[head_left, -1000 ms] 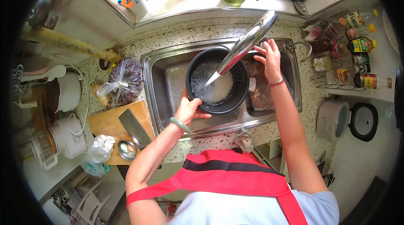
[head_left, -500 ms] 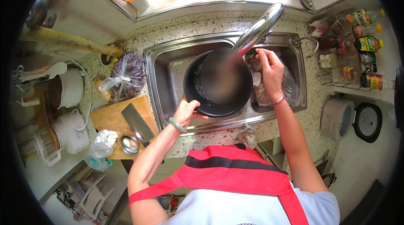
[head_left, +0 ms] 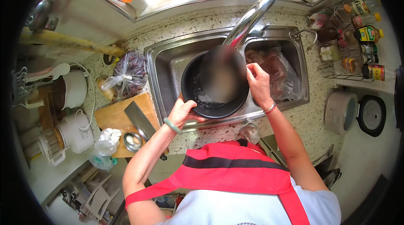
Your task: The person scoops rice into a rice cooker pot, washes it under running water, and places the pot into the cooker. They then add a steaming tray, place eggs and garlic cloves into the tray, and store a plastic bag in the refrigerator.
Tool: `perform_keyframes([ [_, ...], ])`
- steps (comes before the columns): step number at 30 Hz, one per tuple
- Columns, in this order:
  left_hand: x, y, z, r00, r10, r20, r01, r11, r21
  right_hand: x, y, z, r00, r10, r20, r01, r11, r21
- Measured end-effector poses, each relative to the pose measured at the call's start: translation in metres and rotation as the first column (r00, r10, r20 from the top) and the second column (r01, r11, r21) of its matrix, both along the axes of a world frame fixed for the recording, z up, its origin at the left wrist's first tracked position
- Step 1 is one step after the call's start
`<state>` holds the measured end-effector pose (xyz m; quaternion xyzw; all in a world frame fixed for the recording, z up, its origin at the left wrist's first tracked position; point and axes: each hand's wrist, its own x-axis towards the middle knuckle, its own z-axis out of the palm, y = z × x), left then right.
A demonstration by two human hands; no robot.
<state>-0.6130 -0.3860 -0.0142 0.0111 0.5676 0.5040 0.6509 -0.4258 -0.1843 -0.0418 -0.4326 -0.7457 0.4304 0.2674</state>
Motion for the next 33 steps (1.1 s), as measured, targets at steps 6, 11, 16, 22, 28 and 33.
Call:
perform_keyframes([
  [6, -0.008, -0.009, 0.014, 0.996, -0.032, -0.088, 0.021, 0.992, -0.124, -0.007, -0.023, -0.036, 0.996, -0.009, -0.091, 0.000, 0.995, -0.098],
  [11, -0.018, -0.024, 0.008, 0.965, -0.130, -0.228, 0.082, 0.975, -0.208, -0.013, -0.045, -0.037, 0.996, 0.052, -0.067, -0.061, 0.988, -0.141],
  [16, -0.033, -0.030, 0.002, 0.912, -0.283, -0.298, 0.199, 0.938, -0.282, -0.011, -0.067, -0.058, 0.978, -0.005, -0.209, -0.053, 0.962, -0.269],
  [22, -0.039, -0.021, 0.020, 0.770, -0.394, -0.502, 0.258, 0.912, -0.320, -0.006, -0.083, -0.062, 0.990, -0.008, -0.143, -0.050, 0.915, -0.401],
  [28, -0.044, -0.022, 0.016, 0.737, -0.407, -0.540, 0.262, 0.908, -0.327, -0.012, -0.080, -0.064, 0.993, 0.010, -0.113, -0.065, 0.869, -0.491],
  [33, -0.045, -0.009, 0.028, 0.667, -0.507, -0.546, 0.302, 0.854, -0.423, -0.016, -0.081, -0.084, 0.992, 0.010, -0.124, -0.072, 0.860, -0.505],
])
